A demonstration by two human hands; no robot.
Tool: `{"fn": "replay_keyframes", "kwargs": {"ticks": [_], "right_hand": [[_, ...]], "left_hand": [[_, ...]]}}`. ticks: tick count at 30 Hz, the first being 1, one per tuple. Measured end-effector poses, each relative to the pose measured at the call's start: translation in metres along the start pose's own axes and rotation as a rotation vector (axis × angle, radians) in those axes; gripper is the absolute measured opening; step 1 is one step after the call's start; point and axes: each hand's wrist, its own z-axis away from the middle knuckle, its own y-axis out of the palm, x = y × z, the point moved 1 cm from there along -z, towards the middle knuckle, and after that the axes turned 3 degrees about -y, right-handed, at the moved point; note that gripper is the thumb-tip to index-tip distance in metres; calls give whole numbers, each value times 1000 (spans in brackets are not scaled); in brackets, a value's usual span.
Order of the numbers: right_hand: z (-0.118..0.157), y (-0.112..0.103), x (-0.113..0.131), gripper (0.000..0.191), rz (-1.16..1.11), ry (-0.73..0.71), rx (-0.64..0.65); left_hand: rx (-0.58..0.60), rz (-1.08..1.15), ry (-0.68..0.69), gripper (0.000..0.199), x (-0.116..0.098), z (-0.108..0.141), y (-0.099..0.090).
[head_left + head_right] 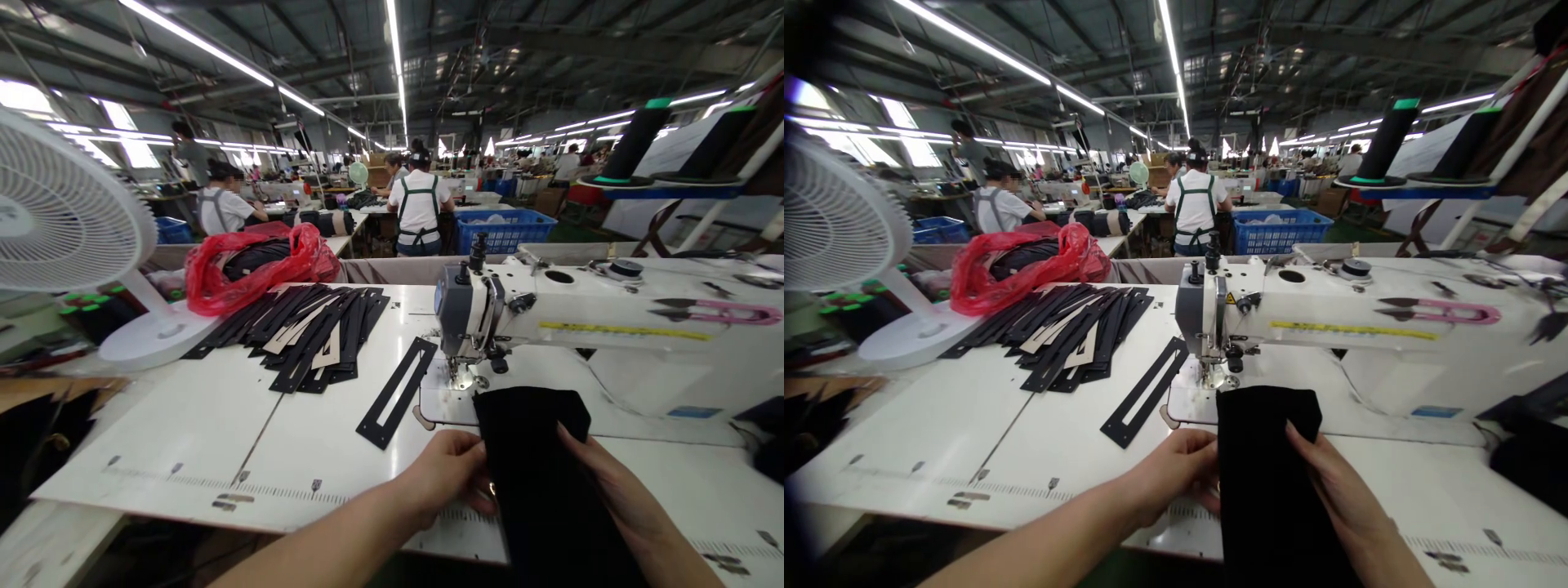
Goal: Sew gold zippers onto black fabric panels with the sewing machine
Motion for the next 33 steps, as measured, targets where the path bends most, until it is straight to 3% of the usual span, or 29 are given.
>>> {"fn": "replay_keyframes", "kwargs": {"ticks": [3,5,11,13,15,17,19,21,24,27,29,31,33], "right_hand": [[4,-1,4,44,128,-24,31],[6,-6,12,41,317,-96,-25],[-6,-28,25,39,1238,-487,-213],[-11,-30,22,40,1420,-560,-281],[-12,-31,18,42,1522,-574,-350],[-12,-29,12,45,1563,-581,-375],[-12,-28,7,48,1571,-603,-359],[-13,-29,2,50,1599,-630,-371],[-12,-34,-1,57,1761,-679,-498],[-6,-24,2,61,1983,-881,-607],[-4,-7,2,55,2047,-1115,-540],[-7,10,-6,49,2053,-1290,-305],[-16,20,-19,50,2080,-1301,-24]], "left_hand": [[-84,-145,10,54,1,-4,-2],[-162,-266,39,45,0,-4,-9],[-415,-711,189,14,-8,6,-33],[-460,-845,231,21,-12,13,-38],[-435,-1045,338,54,-15,21,-41],[-325,-1256,465,86,-17,27,-42],[-189,-1365,526,103,-16,28,-42],[-115,-1402,520,105,-14,25,-42],[-87,-1454,499,104,-13,17,-43],[-100,-1507,507,107,-14,12,-44],[-102,-1526,513,111,-15,10,-46],[-99,-1539,513,115,-15,9,-47],[-100,-1560,512,116,-16,9,-48]]}}
